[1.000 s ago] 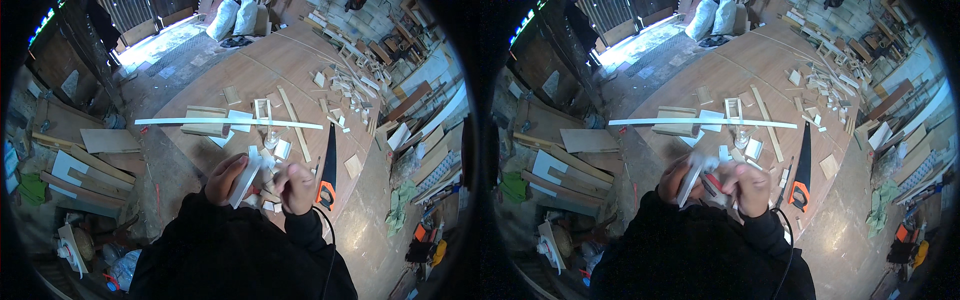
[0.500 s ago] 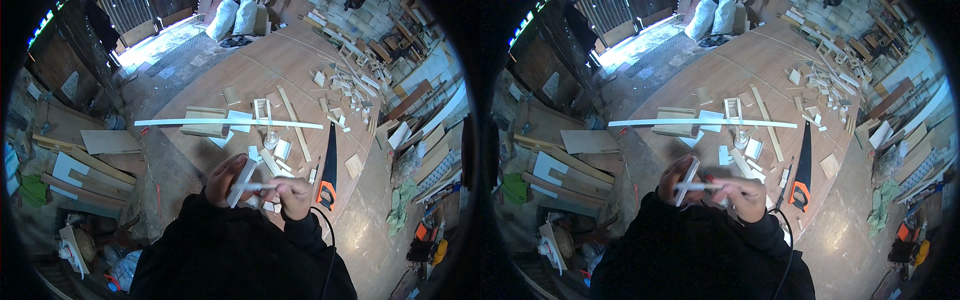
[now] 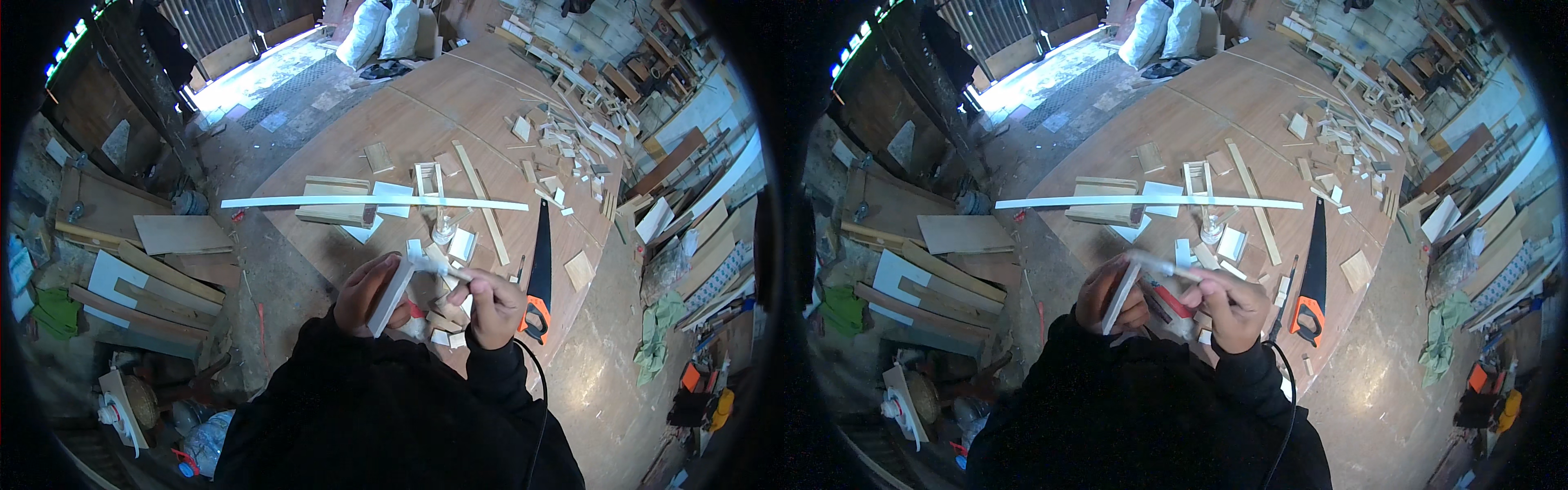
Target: The person applies glue to pieces using a small applicator stick, fits parts together onto a small wooden box structure, and trims wooden pieces using a utility knife.
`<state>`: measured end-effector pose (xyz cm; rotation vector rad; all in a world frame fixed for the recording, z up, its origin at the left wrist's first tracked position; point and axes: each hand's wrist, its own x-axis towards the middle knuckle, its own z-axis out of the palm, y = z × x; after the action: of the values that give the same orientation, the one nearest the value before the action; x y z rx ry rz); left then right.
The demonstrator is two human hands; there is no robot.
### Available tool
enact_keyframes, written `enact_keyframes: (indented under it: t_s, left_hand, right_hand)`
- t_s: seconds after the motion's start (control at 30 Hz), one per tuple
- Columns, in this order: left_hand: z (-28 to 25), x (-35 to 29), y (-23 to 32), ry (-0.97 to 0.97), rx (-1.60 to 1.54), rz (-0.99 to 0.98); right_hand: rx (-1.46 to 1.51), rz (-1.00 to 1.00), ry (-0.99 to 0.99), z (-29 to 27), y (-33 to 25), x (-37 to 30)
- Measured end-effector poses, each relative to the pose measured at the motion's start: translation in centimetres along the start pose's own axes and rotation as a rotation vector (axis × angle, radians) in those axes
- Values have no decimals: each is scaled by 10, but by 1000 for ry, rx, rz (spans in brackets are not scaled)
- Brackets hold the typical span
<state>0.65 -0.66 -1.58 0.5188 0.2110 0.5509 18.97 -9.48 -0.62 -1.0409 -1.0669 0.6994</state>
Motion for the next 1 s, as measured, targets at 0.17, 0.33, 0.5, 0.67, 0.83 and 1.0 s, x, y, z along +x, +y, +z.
enact_keyframes:
  t_s: [0.17,0.33,0.5,0.67,0.83,1.0]
  left_hand:
    - [-4,0,2,-35,-112,1]
    - [-2,-3,-5,201,352,129]
    - [-4,-3,-7,103,29,68]
    - [-5,-2,-3,20,-92,91]
    - [16,-3,-6,195,183,201]
    - [-2,-6,3,-82,-130,88]
  right_hand:
    - [315,52,-33,-7,-4,-10]
    - [149,188,-352,-5,-16,-10]
    - [178,160,-33,-5,0,-2]
    - [159,35,-369,-10,-10,-9]
    - [74,83,-376,5,-6,-13]
    - [312,60,-209,5,-3,-8]
